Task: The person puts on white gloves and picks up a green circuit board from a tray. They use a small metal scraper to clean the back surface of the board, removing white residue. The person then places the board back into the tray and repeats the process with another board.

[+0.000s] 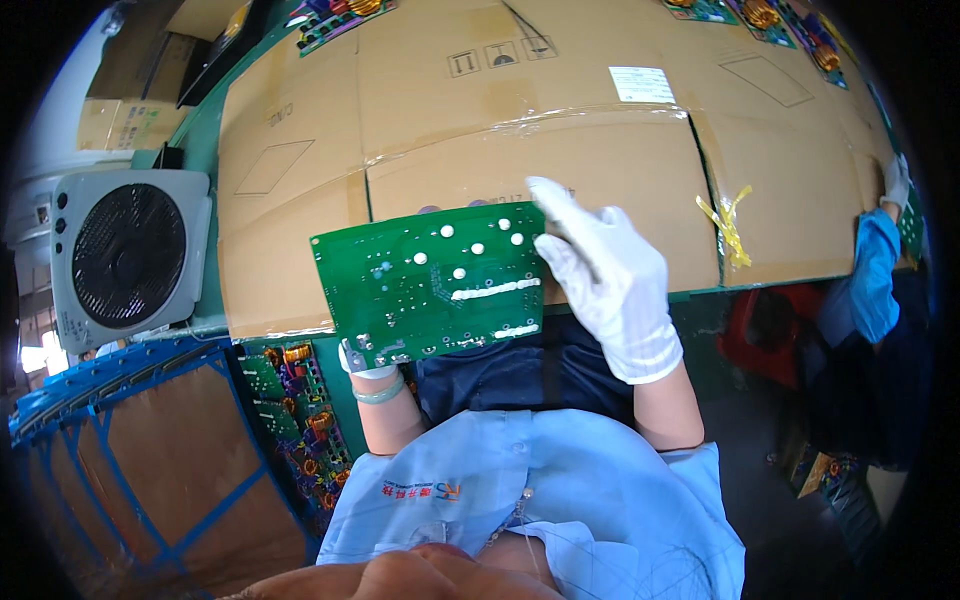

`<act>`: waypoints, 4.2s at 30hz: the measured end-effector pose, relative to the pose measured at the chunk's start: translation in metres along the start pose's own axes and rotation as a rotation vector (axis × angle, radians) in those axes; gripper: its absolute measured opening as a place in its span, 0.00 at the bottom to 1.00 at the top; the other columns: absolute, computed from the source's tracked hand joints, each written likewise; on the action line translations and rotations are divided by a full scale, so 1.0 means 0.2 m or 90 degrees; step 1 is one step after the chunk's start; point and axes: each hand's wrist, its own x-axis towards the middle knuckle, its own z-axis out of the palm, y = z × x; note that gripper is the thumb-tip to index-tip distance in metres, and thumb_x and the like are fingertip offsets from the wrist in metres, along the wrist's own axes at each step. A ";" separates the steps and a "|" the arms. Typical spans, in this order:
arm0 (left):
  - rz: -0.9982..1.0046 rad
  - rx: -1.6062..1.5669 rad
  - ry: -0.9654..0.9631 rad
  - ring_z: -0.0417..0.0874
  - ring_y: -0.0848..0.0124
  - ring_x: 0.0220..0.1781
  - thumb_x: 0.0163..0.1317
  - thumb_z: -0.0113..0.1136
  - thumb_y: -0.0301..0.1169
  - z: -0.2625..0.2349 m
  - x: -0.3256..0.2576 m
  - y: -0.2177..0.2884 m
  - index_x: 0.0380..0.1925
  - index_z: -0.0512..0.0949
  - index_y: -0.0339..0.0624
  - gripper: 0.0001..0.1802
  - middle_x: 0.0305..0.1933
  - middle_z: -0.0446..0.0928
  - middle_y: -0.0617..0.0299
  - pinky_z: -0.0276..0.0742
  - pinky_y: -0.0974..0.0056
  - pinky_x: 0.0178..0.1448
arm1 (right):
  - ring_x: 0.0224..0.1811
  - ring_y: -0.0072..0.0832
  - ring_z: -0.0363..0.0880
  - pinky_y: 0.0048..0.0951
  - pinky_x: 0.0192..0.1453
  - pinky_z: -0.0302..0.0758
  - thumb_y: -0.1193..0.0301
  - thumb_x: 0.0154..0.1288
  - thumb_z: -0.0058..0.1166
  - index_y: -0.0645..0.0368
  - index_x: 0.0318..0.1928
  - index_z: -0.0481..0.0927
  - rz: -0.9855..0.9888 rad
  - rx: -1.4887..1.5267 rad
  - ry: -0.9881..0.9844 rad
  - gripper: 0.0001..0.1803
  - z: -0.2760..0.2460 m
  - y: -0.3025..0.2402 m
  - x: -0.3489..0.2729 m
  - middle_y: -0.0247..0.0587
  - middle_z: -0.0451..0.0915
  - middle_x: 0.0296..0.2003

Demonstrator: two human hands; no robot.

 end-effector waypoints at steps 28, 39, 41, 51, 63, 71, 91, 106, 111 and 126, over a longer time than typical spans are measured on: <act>-0.054 0.218 -0.002 0.77 0.56 0.65 0.74 0.48 0.44 -0.16 0.05 -0.05 0.70 0.62 0.31 0.33 0.68 0.71 0.45 0.77 0.53 0.66 | 0.37 0.11 0.69 0.15 0.42 0.71 0.75 0.67 0.65 0.69 0.52 0.81 0.304 0.259 0.066 0.16 0.13 0.21 -0.14 0.33 0.85 0.44; 0.007 0.063 0.032 0.83 0.65 0.52 0.75 0.50 0.40 0.26 0.07 0.08 0.61 0.71 0.32 0.24 0.55 0.80 0.53 0.84 0.62 0.53 | 0.38 0.12 0.71 0.17 0.45 0.72 0.76 0.66 0.65 0.69 0.50 0.81 0.302 0.260 0.063 0.15 0.14 0.24 -0.16 0.35 0.86 0.45; 0.011 0.072 0.038 0.84 0.65 0.50 0.75 0.50 0.39 0.29 0.08 0.09 0.60 0.72 0.33 0.23 0.53 0.80 0.53 0.84 0.62 0.51 | 0.37 0.12 0.70 0.16 0.44 0.72 0.76 0.66 0.66 0.70 0.50 0.81 0.290 0.263 0.067 0.15 0.13 0.21 -0.14 0.35 0.86 0.44; 0.037 -0.079 0.029 0.82 0.53 0.59 0.74 0.48 0.36 0.10 0.06 0.04 0.62 0.73 0.36 0.22 0.62 0.78 0.46 0.83 0.48 0.56 | 0.41 0.16 0.76 0.21 0.48 0.75 0.75 0.67 0.64 0.69 0.50 0.82 0.283 0.266 0.065 0.14 0.11 0.18 -0.12 0.39 0.87 0.43; 0.067 -0.030 -0.102 0.79 0.54 0.62 0.76 0.46 0.39 0.07 0.11 0.05 0.64 0.71 0.39 0.23 0.65 0.75 0.49 0.80 0.48 0.60 | 0.25 0.13 0.73 0.17 0.30 0.69 0.74 0.74 0.55 0.67 0.49 0.84 0.364 0.529 -0.023 0.10 0.10 0.05 -0.16 0.35 0.84 0.30; 0.071 -0.028 -0.120 0.78 0.55 0.64 0.77 0.44 0.40 0.05 0.11 0.04 0.66 0.70 0.41 0.24 0.67 0.73 0.51 0.78 0.48 0.63 | 0.19 0.14 0.71 0.20 0.25 0.67 0.72 0.71 0.59 0.68 0.45 0.84 0.346 0.473 -0.185 0.10 0.08 0.05 -0.18 0.37 0.85 0.29; 0.087 -0.026 -0.178 0.73 0.57 0.70 0.78 0.41 0.45 0.06 0.11 0.03 0.71 0.66 0.46 0.27 0.73 0.69 0.54 0.73 0.49 0.69 | 0.23 0.15 0.75 0.20 0.27 0.70 0.75 0.70 0.58 0.69 0.51 0.84 0.303 0.488 -0.221 0.13 0.07 0.07 -0.18 0.42 0.87 0.32; 0.077 -0.032 -0.131 0.75 0.57 0.68 0.78 0.41 0.45 0.05 0.11 0.02 0.69 0.67 0.46 0.26 0.71 0.70 0.53 0.75 0.47 0.67 | 0.34 0.22 0.85 0.21 0.36 0.76 0.77 0.70 0.57 0.70 0.52 0.83 0.283 0.504 -0.208 0.13 0.07 0.07 -0.17 0.46 0.88 0.34; 0.072 -0.035 -0.126 0.75 0.57 0.68 0.78 0.41 0.44 0.06 0.11 0.03 0.69 0.67 0.45 0.25 0.70 0.70 0.54 0.75 0.47 0.67 | 0.34 0.22 0.85 0.21 0.37 0.77 0.77 0.70 0.57 0.70 0.51 0.84 0.310 0.477 -0.226 0.13 0.07 0.06 -0.17 0.46 0.88 0.35; 0.066 -0.054 -0.108 0.75 0.57 0.66 0.79 0.40 0.40 0.04 0.09 -0.05 0.67 0.68 0.45 0.22 0.67 0.72 0.54 0.77 0.47 0.66 | 0.33 0.19 0.80 0.19 0.35 0.73 0.75 0.67 0.63 0.67 0.43 0.82 0.335 0.597 -0.080 0.08 -0.01 0.09 -0.25 0.48 0.87 0.38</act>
